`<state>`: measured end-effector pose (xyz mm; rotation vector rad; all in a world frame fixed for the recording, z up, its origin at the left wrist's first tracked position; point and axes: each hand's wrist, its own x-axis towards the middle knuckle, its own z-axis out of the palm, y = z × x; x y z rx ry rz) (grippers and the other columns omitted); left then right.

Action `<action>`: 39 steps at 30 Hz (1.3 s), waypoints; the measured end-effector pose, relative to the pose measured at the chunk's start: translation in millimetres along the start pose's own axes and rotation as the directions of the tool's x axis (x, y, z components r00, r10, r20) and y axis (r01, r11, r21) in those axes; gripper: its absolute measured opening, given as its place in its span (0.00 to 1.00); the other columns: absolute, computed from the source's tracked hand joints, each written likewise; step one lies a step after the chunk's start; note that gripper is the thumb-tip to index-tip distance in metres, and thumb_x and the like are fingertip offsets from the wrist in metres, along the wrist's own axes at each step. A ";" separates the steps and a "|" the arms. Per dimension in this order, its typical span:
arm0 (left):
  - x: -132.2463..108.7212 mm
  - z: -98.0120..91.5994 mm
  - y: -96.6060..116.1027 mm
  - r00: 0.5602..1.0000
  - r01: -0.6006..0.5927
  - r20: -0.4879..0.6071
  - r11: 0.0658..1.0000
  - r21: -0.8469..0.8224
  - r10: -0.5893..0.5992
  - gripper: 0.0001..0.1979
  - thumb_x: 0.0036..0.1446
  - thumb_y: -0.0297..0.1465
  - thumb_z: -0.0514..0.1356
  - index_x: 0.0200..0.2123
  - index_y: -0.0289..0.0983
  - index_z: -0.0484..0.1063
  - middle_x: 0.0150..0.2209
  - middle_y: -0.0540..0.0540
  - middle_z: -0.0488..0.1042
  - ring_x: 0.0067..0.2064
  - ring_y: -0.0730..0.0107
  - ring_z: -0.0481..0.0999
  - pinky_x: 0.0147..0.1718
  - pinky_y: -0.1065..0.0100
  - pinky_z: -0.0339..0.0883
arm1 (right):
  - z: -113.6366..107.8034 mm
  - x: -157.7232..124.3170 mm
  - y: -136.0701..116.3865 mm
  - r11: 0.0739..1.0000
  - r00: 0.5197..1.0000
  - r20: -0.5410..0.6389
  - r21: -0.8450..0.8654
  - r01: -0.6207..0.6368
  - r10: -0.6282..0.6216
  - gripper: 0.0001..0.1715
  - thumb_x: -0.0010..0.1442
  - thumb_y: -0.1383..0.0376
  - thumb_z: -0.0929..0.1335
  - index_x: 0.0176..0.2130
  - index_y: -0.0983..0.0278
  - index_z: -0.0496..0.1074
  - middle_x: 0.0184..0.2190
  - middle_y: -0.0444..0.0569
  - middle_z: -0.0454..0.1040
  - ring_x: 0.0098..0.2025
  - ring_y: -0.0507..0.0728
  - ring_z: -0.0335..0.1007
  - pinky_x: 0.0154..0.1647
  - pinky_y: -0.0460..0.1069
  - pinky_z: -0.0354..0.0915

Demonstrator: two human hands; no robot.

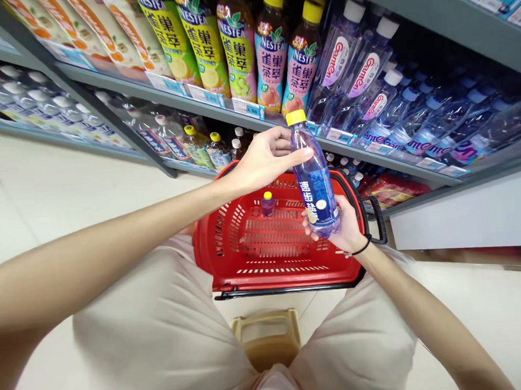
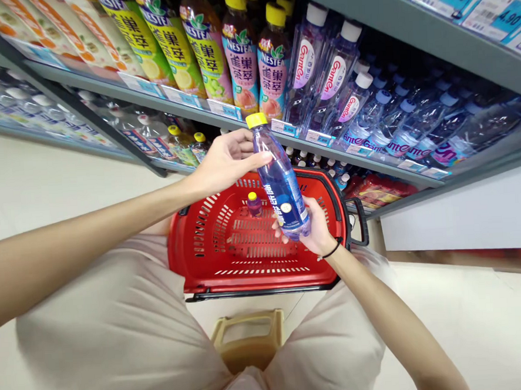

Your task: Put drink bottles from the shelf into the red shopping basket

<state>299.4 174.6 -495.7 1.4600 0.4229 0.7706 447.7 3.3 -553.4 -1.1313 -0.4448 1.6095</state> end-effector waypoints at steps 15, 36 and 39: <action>11.6 -14.1 -8.7 0.977 0.077 -0.204 0.993 0.090 -0.058 0.27 0.51 0.50 0.72 0.42 0.34 0.74 0.39 0.37 0.81 0.45 0.53 0.83 0.46 0.55 0.81 | 7.4 1.0 -0.2 0.953 0.960 -0.038 -0.139 0.271 -0.278 0.24 0.60 0.48 0.75 0.43 0.65 0.77 0.38 0.52 0.80 0.33 0.57 0.77 0.28 0.50 0.75; 15.4 -18.8 -23.8 0.986 0.046 -0.163 0.989 0.141 -0.022 0.24 0.54 0.47 0.71 0.38 0.33 0.71 0.37 0.39 0.81 0.41 0.61 0.83 0.44 0.60 0.80 | 5.6 0.5 4.9 0.943 0.952 -0.096 -0.200 0.268 -0.291 0.29 0.56 0.44 0.77 0.38 0.66 0.74 0.31 0.51 0.80 0.23 0.54 0.74 0.18 0.47 0.70; 16.5 -18.4 -20.5 0.987 0.047 -0.157 0.987 0.152 -0.023 0.23 0.55 0.46 0.71 0.38 0.34 0.71 0.37 0.39 0.81 0.41 0.60 0.83 0.44 0.59 0.80 | 5.5 0.9 4.5 0.950 0.957 -0.097 -0.185 0.252 -0.273 0.30 0.57 0.42 0.75 0.38 0.66 0.75 0.32 0.52 0.80 0.24 0.55 0.74 0.18 0.47 0.69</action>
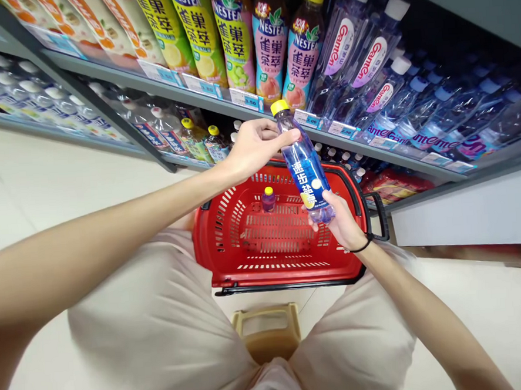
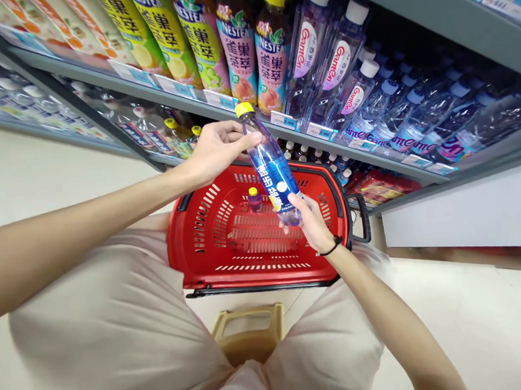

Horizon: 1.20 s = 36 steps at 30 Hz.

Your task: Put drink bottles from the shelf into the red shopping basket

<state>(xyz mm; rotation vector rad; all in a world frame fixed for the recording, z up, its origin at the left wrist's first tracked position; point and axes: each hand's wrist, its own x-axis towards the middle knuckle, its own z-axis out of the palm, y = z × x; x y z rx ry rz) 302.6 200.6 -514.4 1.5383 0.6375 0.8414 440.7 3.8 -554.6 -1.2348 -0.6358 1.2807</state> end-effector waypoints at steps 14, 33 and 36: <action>-0.4 8.3 -2.2 0.999 0.053 0.014 0.994 -0.099 -0.051 0.14 0.58 0.37 0.69 0.38 0.33 0.71 0.38 0.39 0.81 0.38 0.65 0.82 0.39 0.64 0.81 | -5.5 0.2 3.8 0.995 0.996 -0.062 0.088 -0.051 0.056 0.31 0.57 0.41 0.73 0.37 0.67 0.76 0.30 0.52 0.79 0.23 0.54 0.72 0.15 0.45 0.61; -0.3 -7.5 -2.0 0.992 0.006 0.124 0.997 -0.078 0.003 0.18 0.61 0.37 0.65 0.49 0.30 0.77 0.45 0.37 0.82 0.46 0.60 0.84 0.45 0.63 0.81 | -3.1 2.7 3.4 0.997 0.999 0.019 -0.062 0.039 -0.038 0.26 0.61 0.46 0.75 0.44 0.63 0.75 0.35 0.48 0.78 0.29 0.53 0.73 0.21 0.45 0.66; 2.4 -8.0 -5.3 0.994 0.035 0.102 0.998 -0.055 -0.030 0.16 0.64 0.38 0.63 0.47 0.31 0.77 0.45 0.38 0.83 0.45 0.61 0.84 0.45 0.63 0.81 | -4.9 3.7 10.2 0.986 0.997 -0.031 -0.157 0.061 -0.067 0.28 0.57 0.46 0.77 0.47 0.62 0.75 0.40 0.47 0.78 0.31 0.52 0.72 0.26 0.46 0.69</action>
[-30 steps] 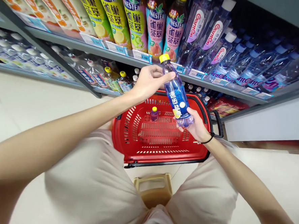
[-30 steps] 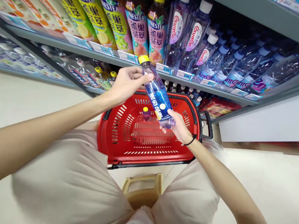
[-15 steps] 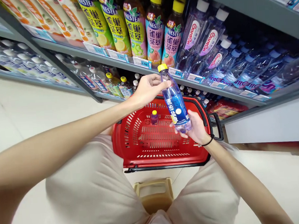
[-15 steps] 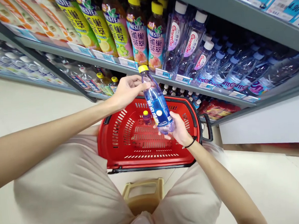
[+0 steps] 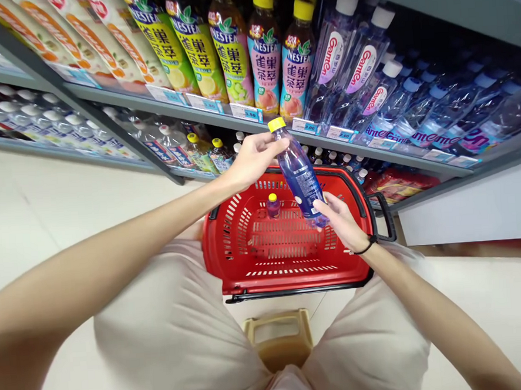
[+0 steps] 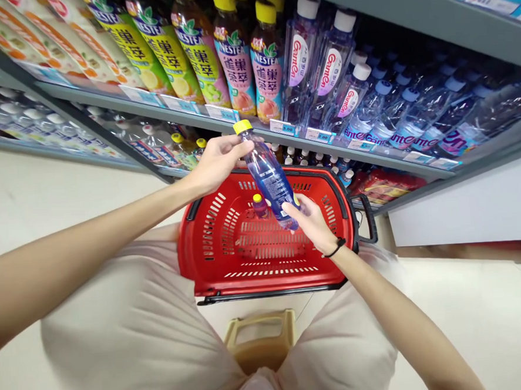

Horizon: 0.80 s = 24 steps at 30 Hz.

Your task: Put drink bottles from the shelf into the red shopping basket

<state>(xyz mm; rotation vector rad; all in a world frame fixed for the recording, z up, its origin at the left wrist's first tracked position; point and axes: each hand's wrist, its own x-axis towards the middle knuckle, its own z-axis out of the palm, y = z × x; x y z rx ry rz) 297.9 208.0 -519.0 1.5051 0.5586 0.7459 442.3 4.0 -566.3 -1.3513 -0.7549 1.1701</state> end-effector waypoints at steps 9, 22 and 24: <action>-6.3 3.3 -0.4 0.993 0.030 0.115 0.999 -0.020 -0.027 0.27 0.61 0.51 0.66 0.44 0.31 0.77 0.44 0.34 0.84 0.47 0.55 0.85 0.46 0.58 0.81 | -1.6 -9.0 2.2 0.602 0.958 0.029 -0.773 0.201 -0.284 0.27 0.59 0.41 0.75 0.39 0.61 0.75 0.36 0.50 0.75 0.37 0.59 0.72 0.38 0.52 0.67; 7.5 -8.2 -14.9 0.999 0.013 -0.040 0.999 0.046 -0.011 0.25 0.57 0.53 0.66 0.38 0.35 0.74 0.36 0.42 0.82 0.34 0.66 0.81 0.33 0.68 0.77 | 2.3 -12.0 3.1 0.996 0.998 0.047 -0.083 0.042 -0.038 0.25 0.61 0.47 0.76 0.47 0.59 0.68 0.41 0.46 0.80 0.37 0.56 0.79 0.37 0.50 0.74; 7.3 -9.4 -15.1 0.999 0.007 -0.042 0.998 0.065 -0.004 0.27 0.56 0.55 0.65 0.37 0.35 0.73 0.35 0.42 0.81 0.34 0.66 0.81 0.32 0.68 0.76 | 2.4 -12.5 -1.0 1.000 0.998 0.067 0.011 0.015 -0.016 0.24 0.61 0.46 0.75 0.44 0.60 0.71 0.36 0.45 0.80 0.32 0.55 0.77 0.32 0.49 0.73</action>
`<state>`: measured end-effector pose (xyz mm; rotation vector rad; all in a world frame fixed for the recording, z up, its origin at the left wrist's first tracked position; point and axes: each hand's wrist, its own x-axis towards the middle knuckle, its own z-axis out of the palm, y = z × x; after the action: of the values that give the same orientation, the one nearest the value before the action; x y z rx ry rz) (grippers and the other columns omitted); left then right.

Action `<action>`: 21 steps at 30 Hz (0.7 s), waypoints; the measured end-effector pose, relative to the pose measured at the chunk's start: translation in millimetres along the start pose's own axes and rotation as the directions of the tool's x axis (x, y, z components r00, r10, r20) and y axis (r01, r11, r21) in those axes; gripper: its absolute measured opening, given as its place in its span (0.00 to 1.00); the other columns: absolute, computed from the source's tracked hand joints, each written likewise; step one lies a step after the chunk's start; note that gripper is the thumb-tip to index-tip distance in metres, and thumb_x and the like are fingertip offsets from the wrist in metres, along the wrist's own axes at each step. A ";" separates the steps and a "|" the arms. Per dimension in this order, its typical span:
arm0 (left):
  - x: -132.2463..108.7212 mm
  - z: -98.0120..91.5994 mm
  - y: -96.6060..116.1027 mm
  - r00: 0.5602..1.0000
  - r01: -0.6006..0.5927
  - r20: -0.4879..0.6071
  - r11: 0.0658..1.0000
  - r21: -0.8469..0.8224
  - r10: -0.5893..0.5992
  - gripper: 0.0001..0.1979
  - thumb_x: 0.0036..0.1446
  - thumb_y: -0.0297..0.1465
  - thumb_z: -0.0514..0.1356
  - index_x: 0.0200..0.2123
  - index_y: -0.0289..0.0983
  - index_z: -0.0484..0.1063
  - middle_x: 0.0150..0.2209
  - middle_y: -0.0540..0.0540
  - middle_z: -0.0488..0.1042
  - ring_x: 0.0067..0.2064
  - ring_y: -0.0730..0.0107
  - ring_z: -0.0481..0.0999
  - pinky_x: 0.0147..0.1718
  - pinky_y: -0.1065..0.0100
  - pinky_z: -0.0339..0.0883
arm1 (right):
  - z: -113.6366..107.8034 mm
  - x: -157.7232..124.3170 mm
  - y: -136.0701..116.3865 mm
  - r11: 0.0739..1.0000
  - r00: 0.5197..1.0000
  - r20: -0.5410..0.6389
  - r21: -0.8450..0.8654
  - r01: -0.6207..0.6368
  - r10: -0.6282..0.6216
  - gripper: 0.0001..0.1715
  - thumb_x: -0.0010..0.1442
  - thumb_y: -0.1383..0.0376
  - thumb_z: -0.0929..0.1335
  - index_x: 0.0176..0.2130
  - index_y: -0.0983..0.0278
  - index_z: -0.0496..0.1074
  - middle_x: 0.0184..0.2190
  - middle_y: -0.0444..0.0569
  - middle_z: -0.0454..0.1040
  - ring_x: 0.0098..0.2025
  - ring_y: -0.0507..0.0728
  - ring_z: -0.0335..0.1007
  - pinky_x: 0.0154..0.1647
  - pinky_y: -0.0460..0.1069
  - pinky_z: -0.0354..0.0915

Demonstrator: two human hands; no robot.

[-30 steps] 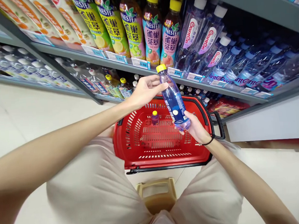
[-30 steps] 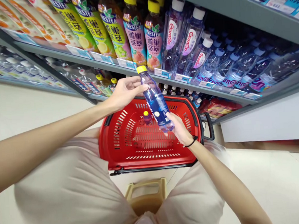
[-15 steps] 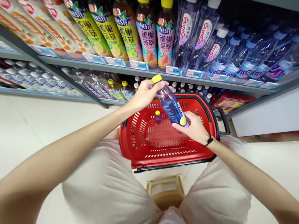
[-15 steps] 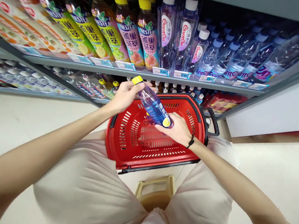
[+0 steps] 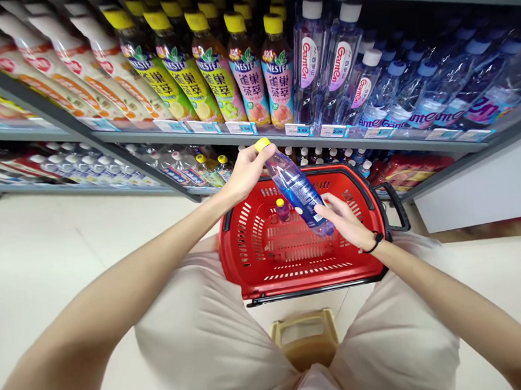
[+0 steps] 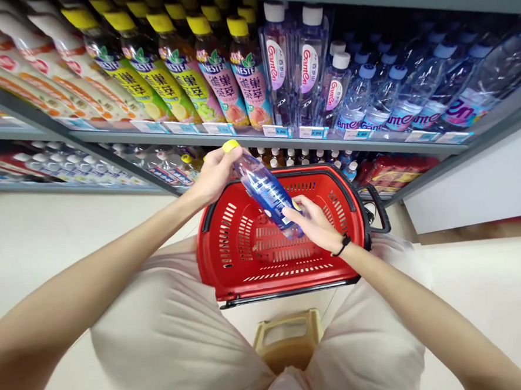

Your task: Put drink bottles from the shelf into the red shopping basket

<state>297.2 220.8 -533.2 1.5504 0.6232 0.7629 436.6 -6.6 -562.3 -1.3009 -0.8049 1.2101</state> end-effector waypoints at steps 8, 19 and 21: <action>-4.7 -4.0 6.6 0.998 0.010 0.056 0.990 0.144 -0.018 0.29 0.57 0.61 0.61 0.29 0.40 0.67 0.21 0.50 0.69 0.20 0.72 0.66 0.19 0.70 0.58 | -9.0 2.1 -14.6 0.935 0.964 0.139 0.249 -0.254 0.225 0.30 0.64 0.41 0.68 0.38 0.66 0.75 0.27 0.52 0.80 0.22 0.56 0.74 0.20 0.48 0.72; -14.7 0.4 9.4 0.970 -0.230 0.179 0.847 0.479 0.162 0.20 0.66 0.43 0.54 0.24 0.38 0.59 0.23 0.52 0.57 0.27 0.73 0.56 0.29 0.67 0.52 | -13.6 -3.5 12.3 0.976 0.969 0.191 -0.180 -0.123 0.157 0.40 0.69 0.32 0.59 0.42 0.60 0.80 0.35 0.48 0.83 0.35 0.58 0.80 0.42 0.53 0.77; -17.8 6.1 10.0 0.975 -0.210 0.176 0.830 0.517 0.137 0.17 0.65 0.41 0.55 0.26 0.38 0.62 0.24 0.52 0.60 0.27 0.72 0.59 0.29 0.67 0.54 | -15.9 -2.5 13.8 0.962 0.972 0.218 -0.273 -0.029 0.091 0.44 0.70 0.32 0.53 0.43 0.58 0.81 0.38 0.48 0.83 0.41 0.59 0.81 0.51 0.56 0.74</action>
<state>290.3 202.2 -525.6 2.1808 0.6317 0.6414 448.3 -15.2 -577.8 -1.4283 -1.1348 1.3508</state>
